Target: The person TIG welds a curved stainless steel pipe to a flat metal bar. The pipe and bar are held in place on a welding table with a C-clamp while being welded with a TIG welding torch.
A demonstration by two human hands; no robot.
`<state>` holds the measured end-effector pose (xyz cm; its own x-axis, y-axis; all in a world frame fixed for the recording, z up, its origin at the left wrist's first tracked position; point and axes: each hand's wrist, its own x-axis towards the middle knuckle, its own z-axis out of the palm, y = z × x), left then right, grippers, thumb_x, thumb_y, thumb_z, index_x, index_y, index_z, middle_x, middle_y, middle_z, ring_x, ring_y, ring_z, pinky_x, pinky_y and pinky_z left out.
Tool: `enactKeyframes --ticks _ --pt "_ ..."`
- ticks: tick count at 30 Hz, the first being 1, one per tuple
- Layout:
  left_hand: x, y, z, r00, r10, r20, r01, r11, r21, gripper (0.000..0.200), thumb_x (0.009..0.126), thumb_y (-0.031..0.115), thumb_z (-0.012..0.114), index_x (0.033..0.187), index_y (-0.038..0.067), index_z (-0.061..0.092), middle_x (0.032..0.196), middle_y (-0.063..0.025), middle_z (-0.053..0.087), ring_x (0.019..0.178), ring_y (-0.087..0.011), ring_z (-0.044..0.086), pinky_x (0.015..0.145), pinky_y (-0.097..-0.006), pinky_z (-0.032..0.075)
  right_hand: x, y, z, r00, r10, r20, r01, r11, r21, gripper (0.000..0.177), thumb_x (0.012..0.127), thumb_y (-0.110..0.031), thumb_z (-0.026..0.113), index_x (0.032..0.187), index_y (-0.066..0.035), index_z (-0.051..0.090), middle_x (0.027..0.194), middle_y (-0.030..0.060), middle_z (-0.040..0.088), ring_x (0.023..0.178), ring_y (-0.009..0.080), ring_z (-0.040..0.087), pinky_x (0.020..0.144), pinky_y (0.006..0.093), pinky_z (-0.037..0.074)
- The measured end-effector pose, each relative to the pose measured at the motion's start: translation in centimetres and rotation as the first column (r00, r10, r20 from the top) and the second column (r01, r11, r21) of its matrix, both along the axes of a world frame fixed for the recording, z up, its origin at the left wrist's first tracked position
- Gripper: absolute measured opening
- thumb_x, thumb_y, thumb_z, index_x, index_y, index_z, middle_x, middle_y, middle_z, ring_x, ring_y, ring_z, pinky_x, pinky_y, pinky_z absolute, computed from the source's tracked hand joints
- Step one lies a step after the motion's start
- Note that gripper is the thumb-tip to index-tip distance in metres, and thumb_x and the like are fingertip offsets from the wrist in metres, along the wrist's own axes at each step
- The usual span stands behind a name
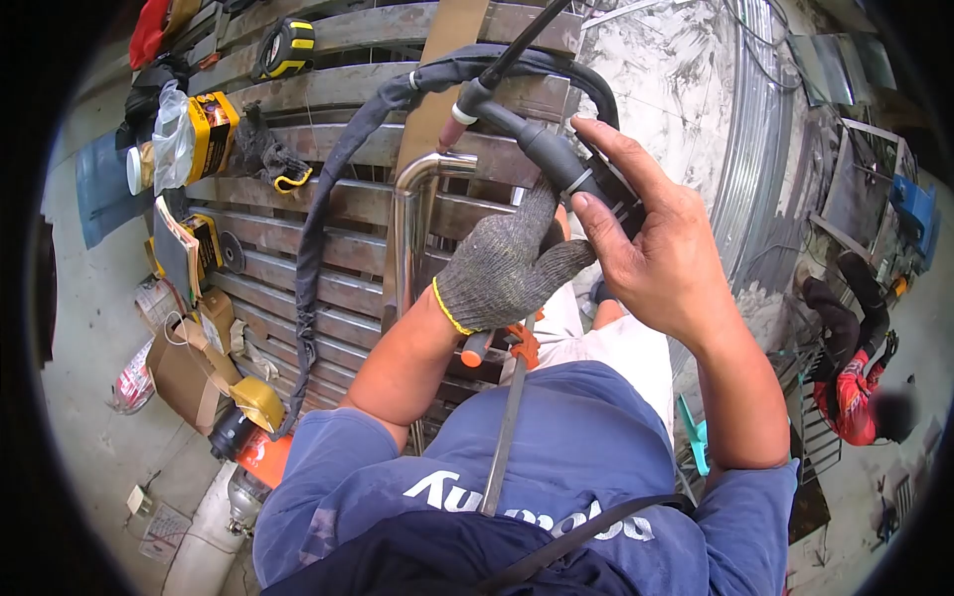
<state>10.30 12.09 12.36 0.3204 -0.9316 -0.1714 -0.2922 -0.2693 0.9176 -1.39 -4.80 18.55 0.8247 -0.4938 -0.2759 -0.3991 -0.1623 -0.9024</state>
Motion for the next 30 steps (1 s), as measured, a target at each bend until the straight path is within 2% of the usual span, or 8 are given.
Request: enactKeyframes --ticks 7,10,13,16,19,22,25,30 --pt "0.0 0.0 0.1 1.0 0.007 -0.019 -0.007 1.0 0.005 0.064 0.106 0.046 0.075 0.137 -0.007 0.056 0.082 -0.0285 0.073 0.076 -0.0498 0.073 0.066 -0.0567 0.057 0.0 0.2 -1.0 0.995 0.028 0.1 -0.017 0.993 -0.115 0.054 0.104 -0.003 0.073 0.157 -0.011 0.063 0.121 0.017 0.08 0.088 0.0158 0.071 0.081 0.0319 0.058" --pt "-0.1 0.2 -0.4 0.998 -0.02 0.064 0.019 1.0 0.02 0.068 0.106 0.046 0.074 0.142 -0.007 0.053 0.083 -0.0277 0.073 0.076 -0.0493 0.073 0.067 -0.0568 0.058 0.1 0.0 0.5 0.999 0.039 -0.037 -0.04 0.998 -0.044 0.053 0.104 -0.003 0.073 0.156 -0.01 0.064 0.116 0.0171 0.081 0.09 0.0169 0.073 0.083 0.0331 0.059" --pt "0.1 0.0 0.6 0.993 0.02 -0.12 -0.016 0.999 0.033 0.071 0.106 0.046 0.074 0.145 -0.008 0.05 0.083 -0.028 0.073 0.076 -0.0496 0.073 0.067 -0.0575 0.057 0.3 0.1 0.9 0.998 0.043 -0.038 -0.045 0.998 -0.041 0.051 0.104 -0.003 0.073 0.154 -0.009 0.065 0.111 0.0172 0.081 0.09 0.0178 0.074 0.085 0.0339 0.059" --pt "0.2 0.0 0.3 0.998 -0.013 -0.059 0.014 1.0 0.017 0.069 0.106 0.044 0.075 0.145 -0.007 0.049 0.084 -0.0285 0.073 0.077 -0.0498 0.072 0.067 -0.0581 0.057 0.2 0.2 0.8 0.999 0.01 -0.037 -0.01 1.0 -0.004 0.053 0.104 -0.003 0.073 0.156 -0.009 0.063 0.114 0.0187 0.08 0.092 0.0188 0.075 0.087 0.0346 0.06" --pt "0.1 0.0 0.1 1.0 -0.022 -0.016 0.022 1.0 0.003 0.065 0.106 0.043 0.076 0.141 -0.006 0.053 0.084 -0.0279 0.073 0.078 -0.0497 0.073 0.068 -0.0576 0.057 0.0 0.4 0.6 1.0 0.01 -0.011 -0.01 1.0 0.007 0.057 0.107 -0.001 0.07 0.162 -0.004 0.058 0.149 0.0162 0.07 0.132 0.0188 0.067 0.112 0.0339 0.051" --pt "0.3 0.0 0.1 0.999 -0.034 -0.005 0.033 0.999 -0.017 0.063 0.105 0.043 0.076 0.139 -0.005 0.054 0.086 -0.0278 0.073 0.079 -0.0499 0.072 0.07 -0.057 0.057 -0.1 0.7 -0.2 0.998 -0.007 0.064 0.012 0.997 -0.082 0.059 0.103 -0.002 0.073 0.16 -0.009 0.06 0.123 0.0223 0.079 0.103 0.0242 0.078 0.094 0.0366 0.06" --pt "0.3 0.0 0.5 0.999 -0.022 -0.034 0.022 1.0 0.021 0.061 0.106 0.043 0.076 0.138 -0.005 0.056 0.087 -0.0278 0.073 0.079 -0.05 0.073 0.071 -0.0565 0.057 0.0 0.5 0.4 1.0 0.002 0.021 -0.001 0.998 -0.056 0.059 0.103 -0.001 0.073 0.159 -0.009 0.06 0.124 0.0227 0.079 0.105 0.0254 0.078 0.095 0.0371 0.06" --pt "0.3 -0.1 0.5 1.0 -0.025 0.001 0.025 1.0 -0.009 0.061 0.105 0.043 0.076 0.137 -0.005 0.056 0.086 -0.0282 0.072 0.079 -0.0496 0.073 0.07 -0.0564 0.057 0.0 0.6 -0.3 0.996 0.018 0.09 -0.008 0.994 -0.11 0.056 0.103 -0.001 0.073 0.157 -0.008 0.062 0.121 0.0205 0.079 0.098 0.0231 0.077 0.091 0.0357 0.06"
